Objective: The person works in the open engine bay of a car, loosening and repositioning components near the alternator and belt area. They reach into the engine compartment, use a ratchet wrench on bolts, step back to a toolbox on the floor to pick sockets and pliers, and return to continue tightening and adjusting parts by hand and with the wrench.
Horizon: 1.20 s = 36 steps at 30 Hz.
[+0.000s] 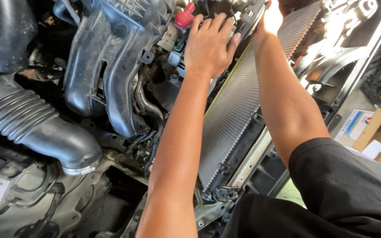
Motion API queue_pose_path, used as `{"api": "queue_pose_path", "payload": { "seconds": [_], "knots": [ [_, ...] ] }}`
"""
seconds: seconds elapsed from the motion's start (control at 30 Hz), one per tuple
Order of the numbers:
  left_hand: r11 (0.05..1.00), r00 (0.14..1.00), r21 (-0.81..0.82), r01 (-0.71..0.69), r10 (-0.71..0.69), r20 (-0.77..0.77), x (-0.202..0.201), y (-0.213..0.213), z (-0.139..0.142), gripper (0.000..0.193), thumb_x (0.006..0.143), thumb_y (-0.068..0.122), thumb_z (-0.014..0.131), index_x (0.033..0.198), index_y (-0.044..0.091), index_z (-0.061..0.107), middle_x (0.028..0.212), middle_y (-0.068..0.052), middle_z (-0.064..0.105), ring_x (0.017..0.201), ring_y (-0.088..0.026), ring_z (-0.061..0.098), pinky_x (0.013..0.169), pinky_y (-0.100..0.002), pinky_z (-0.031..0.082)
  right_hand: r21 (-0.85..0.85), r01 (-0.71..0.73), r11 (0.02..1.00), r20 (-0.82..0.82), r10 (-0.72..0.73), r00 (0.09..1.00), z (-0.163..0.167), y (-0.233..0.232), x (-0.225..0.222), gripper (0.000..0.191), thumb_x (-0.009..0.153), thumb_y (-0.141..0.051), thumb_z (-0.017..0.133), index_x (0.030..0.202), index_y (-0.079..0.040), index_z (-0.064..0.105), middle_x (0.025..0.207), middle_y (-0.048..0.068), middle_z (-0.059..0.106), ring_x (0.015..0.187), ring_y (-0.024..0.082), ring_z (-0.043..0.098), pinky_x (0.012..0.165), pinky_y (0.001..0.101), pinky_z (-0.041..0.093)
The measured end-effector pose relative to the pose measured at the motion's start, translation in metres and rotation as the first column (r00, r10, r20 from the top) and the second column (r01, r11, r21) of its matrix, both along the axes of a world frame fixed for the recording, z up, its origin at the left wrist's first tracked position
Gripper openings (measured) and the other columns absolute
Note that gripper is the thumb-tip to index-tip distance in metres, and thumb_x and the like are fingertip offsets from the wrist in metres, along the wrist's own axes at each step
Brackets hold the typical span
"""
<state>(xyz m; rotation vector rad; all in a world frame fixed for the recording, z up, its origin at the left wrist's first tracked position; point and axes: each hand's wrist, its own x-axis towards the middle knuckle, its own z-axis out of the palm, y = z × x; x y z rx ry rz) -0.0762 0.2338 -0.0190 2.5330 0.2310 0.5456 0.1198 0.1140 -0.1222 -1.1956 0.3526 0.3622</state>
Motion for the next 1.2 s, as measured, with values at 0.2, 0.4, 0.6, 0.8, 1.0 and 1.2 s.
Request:
{"api": "queue_pose_path", "payload": {
  "seconds": [0.2, 0.4, 0.6, 0.8, 1.0, 1.2],
  "knots": [
    [1.000, 1.000, 0.001, -0.023, 0.023, 0.013, -0.001, 0.003, 0.003, 0.041, 0.102, 0.038, 0.054, 0.124, 0.005, 0.065, 0.119, -0.009, 0.064, 0.107, -0.030, 0.060, 0.110, -0.049, 0.035, -0.033, 0.119, 0.992, -0.016, -0.119, 0.993, 0.001, 0.007, 0.001, 0.021, 0.093, -0.023, 0.065, 0.080, -0.006, 0.066, 0.074, 0.010, 0.067, 0.064, 0.027, 0.066, 0.059, 0.0467, 0.057],
    [1.000, 0.999, -0.011, -0.029, 0.029, 0.026, 0.000, 0.003, 0.002, 0.042, 0.101, 0.038, 0.055, 0.123, 0.004, 0.065, 0.121, -0.009, 0.064, 0.109, -0.030, 0.058, 0.109, -0.050, 0.035, 0.042, 0.137, 0.990, -0.019, -0.136, 0.990, -0.002, 0.006, 0.003, 0.023, 0.092, -0.023, 0.059, 0.078, -0.006, 0.063, 0.072, 0.012, 0.065, 0.062, 0.029, 0.065, 0.059, 0.0468, 0.057],
    [0.999, 0.998, -0.011, -0.039, 0.040, 0.040, -0.001, 0.005, 0.001, 0.042, 0.100, 0.038, 0.055, 0.122, 0.005, 0.066, 0.121, -0.009, 0.064, 0.113, -0.030, 0.058, 0.110, -0.050, 0.036, 0.061, 0.141, 0.988, -0.068, -0.136, 0.988, -0.001, 0.007, 0.003, 0.025, 0.091, -0.024, 0.054, 0.080, -0.004, 0.065, 0.076, 0.013, 0.068, 0.066, 0.031, 0.067, 0.062, 0.0478, 0.059],
    [0.999, 0.998, -0.009, -0.052, 0.052, 0.027, -0.003, 0.005, -0.001, 0.041, 0.100, 0.038, 0.054, 0.122, 0.005, 0.067, 0.120, -0.008, 0.064, 0.115, -0.031, 0.057, 0.112, -0.051, 0.035, 0.115, -0.108, 0.987, -0.118, 0.121, 0.986, -0.016, 0.008, 0.011, 0.038, 0.093, -0.038, 0.048, 0.099, -0.005, 0.065, 0.098, 0.015, 0.072, 0.089, 0.035, 0.071, 0.078, 0.0505, 0.062],
    [0.997, 0.995, -0.029, -0.070, 0.072, 0.074, -0.005, 0.008, 0.000, 0.041, 0.099, 0.039, 0.055, 0.119, 0.005, 0.068, 0.115, -0.008, 0.065, 0.113, -0.031, 0.056, 0.111, -0.051, 0.035, 0.118, -0.203, 0.972, -0.161, 0.220, 0.962, -0.018, 0.013, 0.007, 0.035, 0.093, -0.037, 0.049, 0.098, -0.005, 0.065, 0.096, 0.015, 0.072, 0.086, 0.034, 0.071, 0.077, 0.0502, 0.061],
    [0.995, 0.996, -0.069, -0.075, 0.078, 0.042, -0.010, 0.014, -0.003, 0.039, 0.097, 0.039, 0.057, 0.113, 0.005, 0.068, 0.110, -0.009, 0.066, 0.111, -0.031, 0.057, 0.110, -0.049, 0.036, 0.096, -0.208, 0.973, -0.154, 0.221, 0.963, -0.021, 0.022, 0.004, 0.033, 0.094, -0.035, 0.051, 0.097, -0.006, 0.065, 0.094, 0.015, 0.072, 0.084, 0.034, 0.070, 0.075, 0.0499, 0.061]
  ]
}}
